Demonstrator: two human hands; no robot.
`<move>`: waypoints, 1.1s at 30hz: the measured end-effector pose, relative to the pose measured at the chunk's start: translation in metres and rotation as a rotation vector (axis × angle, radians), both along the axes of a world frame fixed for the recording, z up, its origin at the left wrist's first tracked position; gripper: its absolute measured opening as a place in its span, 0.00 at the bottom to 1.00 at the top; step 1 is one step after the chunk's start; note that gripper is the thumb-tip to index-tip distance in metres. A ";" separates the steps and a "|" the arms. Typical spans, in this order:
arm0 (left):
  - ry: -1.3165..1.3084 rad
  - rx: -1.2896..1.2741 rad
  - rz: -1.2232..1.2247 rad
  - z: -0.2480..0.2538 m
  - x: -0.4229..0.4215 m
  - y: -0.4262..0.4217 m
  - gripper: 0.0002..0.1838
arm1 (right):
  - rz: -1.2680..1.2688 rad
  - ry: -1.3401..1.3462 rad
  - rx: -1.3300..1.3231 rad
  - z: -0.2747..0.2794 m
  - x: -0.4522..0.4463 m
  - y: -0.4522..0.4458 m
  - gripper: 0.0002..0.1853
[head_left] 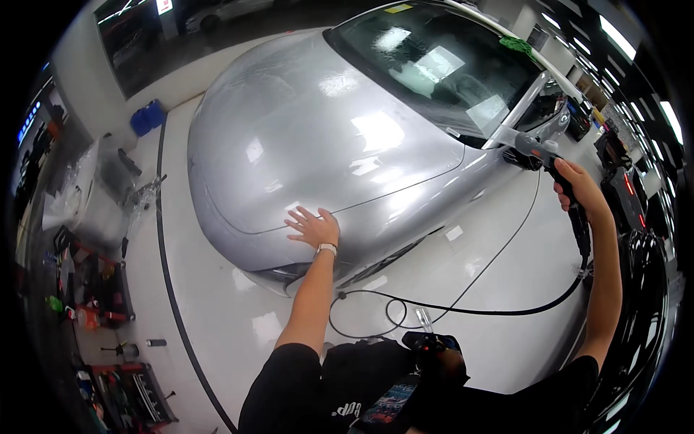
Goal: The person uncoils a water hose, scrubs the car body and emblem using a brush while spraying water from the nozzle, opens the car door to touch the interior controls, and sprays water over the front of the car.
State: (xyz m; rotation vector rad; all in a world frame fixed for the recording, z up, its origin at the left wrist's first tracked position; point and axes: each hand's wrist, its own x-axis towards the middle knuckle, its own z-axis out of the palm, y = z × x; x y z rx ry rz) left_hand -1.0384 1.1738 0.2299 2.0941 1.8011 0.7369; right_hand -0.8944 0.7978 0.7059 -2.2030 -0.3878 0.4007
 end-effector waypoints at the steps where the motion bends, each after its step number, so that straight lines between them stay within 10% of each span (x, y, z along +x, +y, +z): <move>1: -0.004 -0.001 -0.001 -0.002 0.000 0.002 0.38 | 0.023 0.004 -0.007 -0.004 0.001 -0.007 0.18; 13: 0.110 -0.159 -0.454 0.018 -0.023 0.008 0.34 | -0.145 -0.090 -0.037 -0.071 0.085 -0.094 0.22; 26: 0.167 0.240 -1.020 0.176 0.061 -0.049 0.30 | -0.158 -0.072 0.184 -0.129 -0.127 -0.117 0.21; 33: 0.105 0.581 -1.292 0.354 0.108 -0.048 0.28 | -0.320 -0.178 0.306 -0.086 -0.129 -0.105 0.20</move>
